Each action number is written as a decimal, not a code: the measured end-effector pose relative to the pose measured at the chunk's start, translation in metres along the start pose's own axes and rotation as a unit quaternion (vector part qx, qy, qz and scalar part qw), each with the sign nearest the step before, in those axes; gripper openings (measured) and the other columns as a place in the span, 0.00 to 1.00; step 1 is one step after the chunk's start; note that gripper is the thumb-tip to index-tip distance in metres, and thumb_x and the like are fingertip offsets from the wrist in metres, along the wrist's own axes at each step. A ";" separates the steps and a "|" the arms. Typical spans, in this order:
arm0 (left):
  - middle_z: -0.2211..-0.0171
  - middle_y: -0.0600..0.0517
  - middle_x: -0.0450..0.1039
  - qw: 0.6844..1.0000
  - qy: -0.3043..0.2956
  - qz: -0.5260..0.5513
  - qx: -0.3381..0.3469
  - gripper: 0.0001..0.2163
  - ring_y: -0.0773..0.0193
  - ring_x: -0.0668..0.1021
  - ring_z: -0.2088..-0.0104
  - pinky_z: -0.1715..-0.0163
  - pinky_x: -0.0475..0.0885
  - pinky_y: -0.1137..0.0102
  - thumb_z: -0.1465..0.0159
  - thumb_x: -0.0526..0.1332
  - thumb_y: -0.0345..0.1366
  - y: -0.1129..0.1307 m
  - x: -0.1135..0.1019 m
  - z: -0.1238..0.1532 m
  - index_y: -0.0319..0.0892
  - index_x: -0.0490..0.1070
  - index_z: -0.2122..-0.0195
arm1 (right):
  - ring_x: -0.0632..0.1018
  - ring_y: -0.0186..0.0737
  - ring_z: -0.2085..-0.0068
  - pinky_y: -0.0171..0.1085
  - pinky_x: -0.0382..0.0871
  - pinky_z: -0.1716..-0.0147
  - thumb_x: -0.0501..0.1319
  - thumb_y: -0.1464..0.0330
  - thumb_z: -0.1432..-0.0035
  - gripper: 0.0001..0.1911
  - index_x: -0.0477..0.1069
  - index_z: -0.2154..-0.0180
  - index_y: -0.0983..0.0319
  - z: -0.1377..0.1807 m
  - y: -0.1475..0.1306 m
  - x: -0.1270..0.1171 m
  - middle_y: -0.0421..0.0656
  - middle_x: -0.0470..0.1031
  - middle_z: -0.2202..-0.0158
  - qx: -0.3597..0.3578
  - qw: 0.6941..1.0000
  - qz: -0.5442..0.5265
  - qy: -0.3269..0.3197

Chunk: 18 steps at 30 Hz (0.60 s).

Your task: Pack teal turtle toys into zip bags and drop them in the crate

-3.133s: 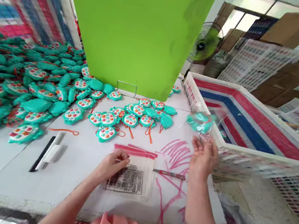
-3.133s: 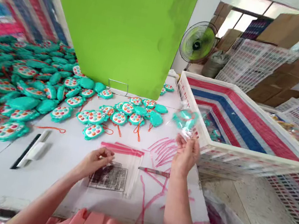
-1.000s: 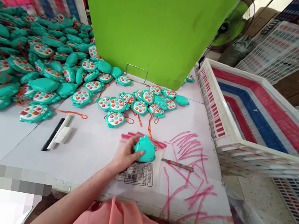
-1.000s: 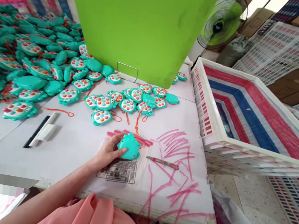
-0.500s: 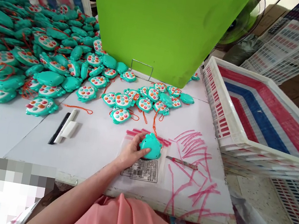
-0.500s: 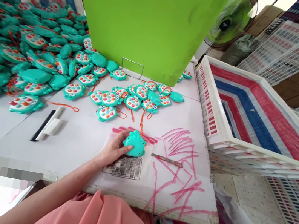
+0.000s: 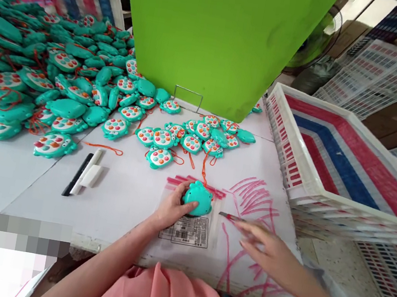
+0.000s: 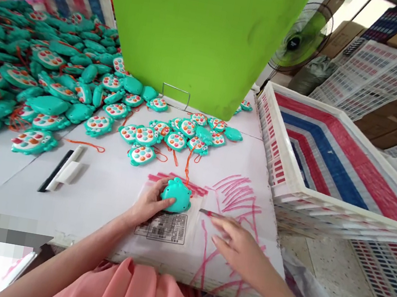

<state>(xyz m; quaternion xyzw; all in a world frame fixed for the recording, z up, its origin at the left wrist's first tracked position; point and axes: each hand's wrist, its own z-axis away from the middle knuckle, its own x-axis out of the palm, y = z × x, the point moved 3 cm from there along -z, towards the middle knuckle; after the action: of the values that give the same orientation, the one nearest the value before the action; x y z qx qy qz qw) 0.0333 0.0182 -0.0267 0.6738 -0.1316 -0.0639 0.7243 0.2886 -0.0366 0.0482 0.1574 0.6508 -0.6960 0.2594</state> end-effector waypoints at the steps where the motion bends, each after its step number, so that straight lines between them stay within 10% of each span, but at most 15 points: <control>1: 0.47 0.45 0.67 1.000 -0.002 0.002 -0.001 0.29 0.55 0.72 0.49 0.50 0.69 0.61 0.41 0.64 0.40 0.000 0.000 0.000 0.43 0.56 0.40 | 0.75 0.47 0.51 0.46 0.71 0.51 0.65 0.63 0.46 0.20 0.72 0.50 0.52 -0.013 -0.006 0.009 0.44 0.72 0.48 -0.012 1.000 -0.015 -0.020; 9: 0.48 0.46 0.67 1.000 -0.011 0.012 0.006 0.28 0.56 0.72 0.50 0.52 0.70 0.62 0.39 0.63 0.41 0.003 0.000 0.002 0.45 0.55 0.40 | 0.69 0.46 0.43 0.46 0.62 0.42 0.62 0.65 0.45 0.24 0.67 0.45 0.56 -0.085 -0.027 0.098 0.43 0.70 0.44 -0.067 0.984 -0.158 -0.039; 15: 0.46 0.45 0.66 1.000 0.006 -0.017 0.006 0.29 0.54 0.70 0.49 0.50 0.68 0.60 0.39 0.63 0.41 -0.003 0.000 0.002 0.43 0.54 0.39 | 0.76 0.44 0.58 0.43 0.69 0.55 0.58 0.59 0.41 0.13 0.73 0.61 0.60 -0.093 -0.025 0.108 0.44 0.77 0.62 -0.033 0.984 -0.141 0.102; 18: 0.48 0.45 0.67 1.000 0.010 0.005 -0.003 0.29 0.55 0.71 0.50 0.51 0.69 0.61 0.40 0.63 0.41 -0.005 -0.001 0.001 0.42 0.56 0.40 | 0.76 0.44 0.56 0.43 0.68 0.53 0.55 0.59 0.39 0.14 0.73 0.59 0.60 -0.094 -0.025 0.105 0.44 0.77 0.60 -0.049 0.986 -0.151 0.055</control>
<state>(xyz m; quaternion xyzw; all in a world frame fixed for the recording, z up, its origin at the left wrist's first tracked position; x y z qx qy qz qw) 0.0329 0.0168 -0.0316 0.6717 -0.1272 -0.0537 0.7278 0.1782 0.0399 0.0005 0.0827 0.7136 -0.6848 0.1223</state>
